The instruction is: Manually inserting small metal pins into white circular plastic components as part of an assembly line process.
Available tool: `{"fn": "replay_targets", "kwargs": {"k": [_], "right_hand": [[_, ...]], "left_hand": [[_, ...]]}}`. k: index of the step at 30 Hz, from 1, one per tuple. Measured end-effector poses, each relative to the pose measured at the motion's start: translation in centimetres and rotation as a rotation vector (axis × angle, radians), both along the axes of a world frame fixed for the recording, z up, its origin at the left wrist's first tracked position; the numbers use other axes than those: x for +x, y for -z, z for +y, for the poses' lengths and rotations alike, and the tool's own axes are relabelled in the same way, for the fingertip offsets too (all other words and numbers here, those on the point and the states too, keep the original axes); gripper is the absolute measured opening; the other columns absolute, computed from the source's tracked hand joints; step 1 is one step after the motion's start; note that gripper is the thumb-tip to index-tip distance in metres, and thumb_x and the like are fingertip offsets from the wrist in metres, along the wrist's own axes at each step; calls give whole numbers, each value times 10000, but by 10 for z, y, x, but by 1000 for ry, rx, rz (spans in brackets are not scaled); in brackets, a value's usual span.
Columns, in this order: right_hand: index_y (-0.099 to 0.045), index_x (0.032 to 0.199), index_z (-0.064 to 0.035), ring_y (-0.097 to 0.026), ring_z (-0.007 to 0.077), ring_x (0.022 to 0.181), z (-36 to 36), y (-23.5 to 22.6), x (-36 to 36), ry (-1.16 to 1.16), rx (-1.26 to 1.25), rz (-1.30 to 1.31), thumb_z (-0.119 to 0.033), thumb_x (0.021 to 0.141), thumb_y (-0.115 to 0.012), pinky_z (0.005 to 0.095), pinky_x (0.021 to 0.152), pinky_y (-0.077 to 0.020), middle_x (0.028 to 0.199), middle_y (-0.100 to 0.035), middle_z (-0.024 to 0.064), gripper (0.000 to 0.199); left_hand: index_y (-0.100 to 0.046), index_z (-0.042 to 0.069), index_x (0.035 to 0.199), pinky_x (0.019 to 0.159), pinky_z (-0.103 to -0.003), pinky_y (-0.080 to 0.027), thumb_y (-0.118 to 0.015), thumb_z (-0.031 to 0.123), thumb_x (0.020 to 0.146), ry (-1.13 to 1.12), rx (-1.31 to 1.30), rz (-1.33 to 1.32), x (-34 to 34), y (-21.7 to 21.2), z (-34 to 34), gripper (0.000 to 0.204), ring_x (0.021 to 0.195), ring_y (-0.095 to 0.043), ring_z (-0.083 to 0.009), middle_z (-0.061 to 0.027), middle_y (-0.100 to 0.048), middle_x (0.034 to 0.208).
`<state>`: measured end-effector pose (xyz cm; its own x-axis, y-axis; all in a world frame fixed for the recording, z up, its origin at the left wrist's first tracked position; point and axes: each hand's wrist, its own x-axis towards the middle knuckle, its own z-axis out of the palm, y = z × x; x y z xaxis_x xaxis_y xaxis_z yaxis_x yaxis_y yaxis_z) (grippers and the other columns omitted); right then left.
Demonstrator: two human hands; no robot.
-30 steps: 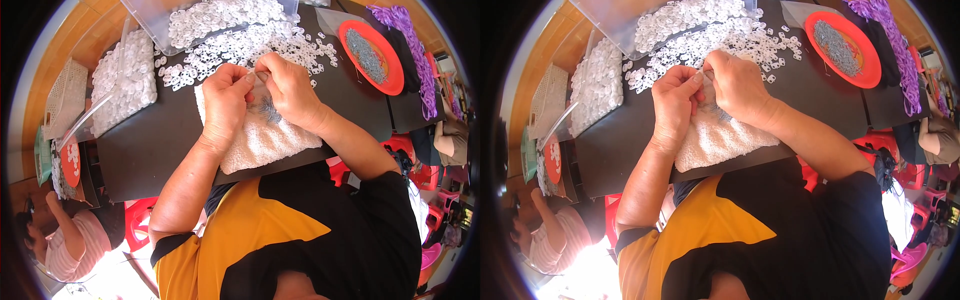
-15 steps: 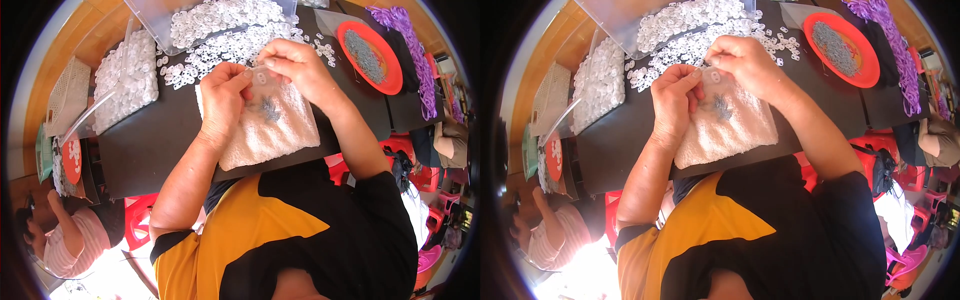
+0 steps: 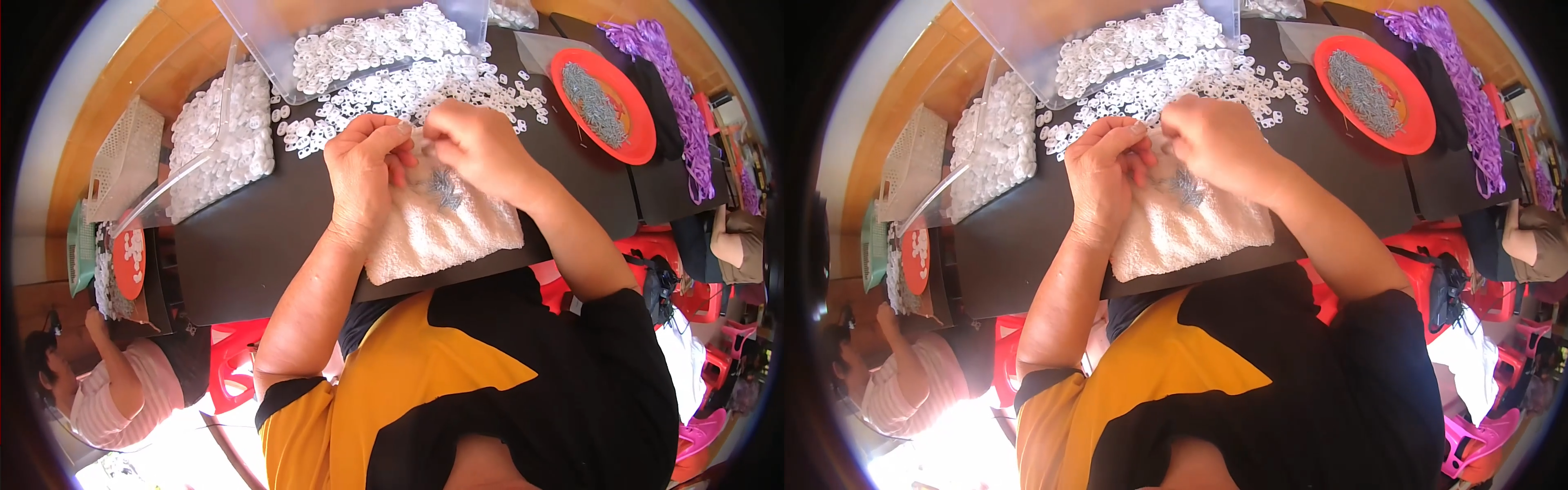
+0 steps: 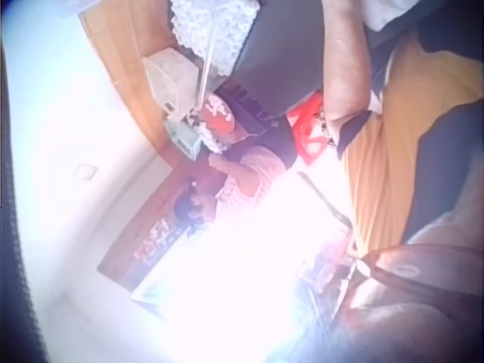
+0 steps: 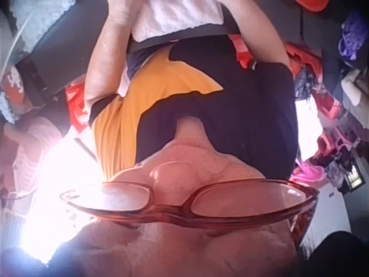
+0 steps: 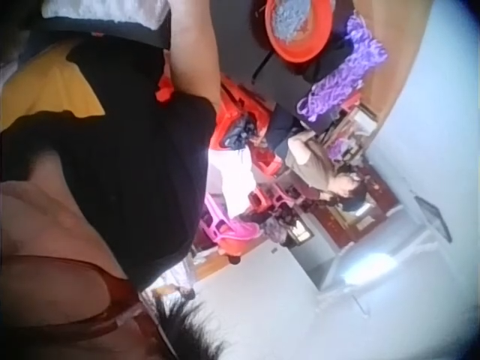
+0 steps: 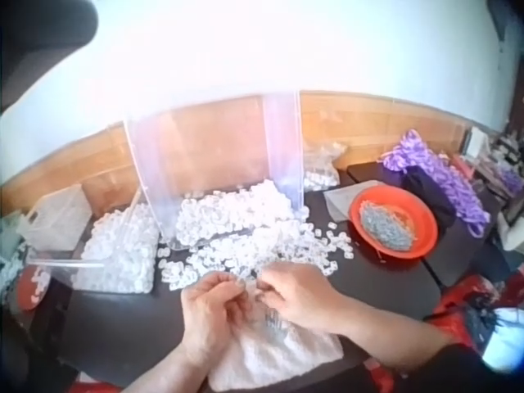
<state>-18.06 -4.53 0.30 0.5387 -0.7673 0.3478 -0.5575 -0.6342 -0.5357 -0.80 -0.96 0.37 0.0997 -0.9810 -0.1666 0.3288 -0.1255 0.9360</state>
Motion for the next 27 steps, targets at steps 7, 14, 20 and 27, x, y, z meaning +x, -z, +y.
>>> {"fn": "replay_targets", "kwargs": {"k": [7, 14, 20, 27], "right_hand": [[-624, 853, -23, -602, 93, 664, -3, -18, -6, 31, 672, -645, -40, 838, -670, 216, 559, -444, 776, -645, 38, 52], [-646, 930, -15, -603, 91, 679, -2, -16, -4, 25, 684, -689, -62, 876, -653, 209, 577, -444, 801, -660, 33, 71], [-653, 952, -20, -596, 78, 694, -2, -12, -1, 3, 694, -660, -74, 883, -657, 207, 597, -449, 802, -658, 24, 88], [-650, 909, -15, -573, 58, 655, 2, -9, 3, 13, 569, -676, -42, 873, -662, 203, 548, -451, 767, -632, 13, 46]], "left_hand": [[-627, -38, 861, 448, -223, -395, -644, 54, 841, 10, -12, 46, -4, -3, 4, 96, 543, -558, -110, -73, -623, 715], [-631, -36, 858, 439, -218, -394, -642, 42, 840, 24, -14, 60, -4, -1, 4, 81, 540, -562, -110, -71, -624, 702], [-634, -31, 862, 440, -214, -395, -641, 39, 832, 29, -26, 1, -3, 1, 4, 77, 538, -557, -100, -66, -626, 702], [-635, -28, 865, 441, -213, -396, -639, 41, 831, 37, -18, -15, -4, 2, 4, 76, 539, -557, -94, -63, -627, 704]]}}
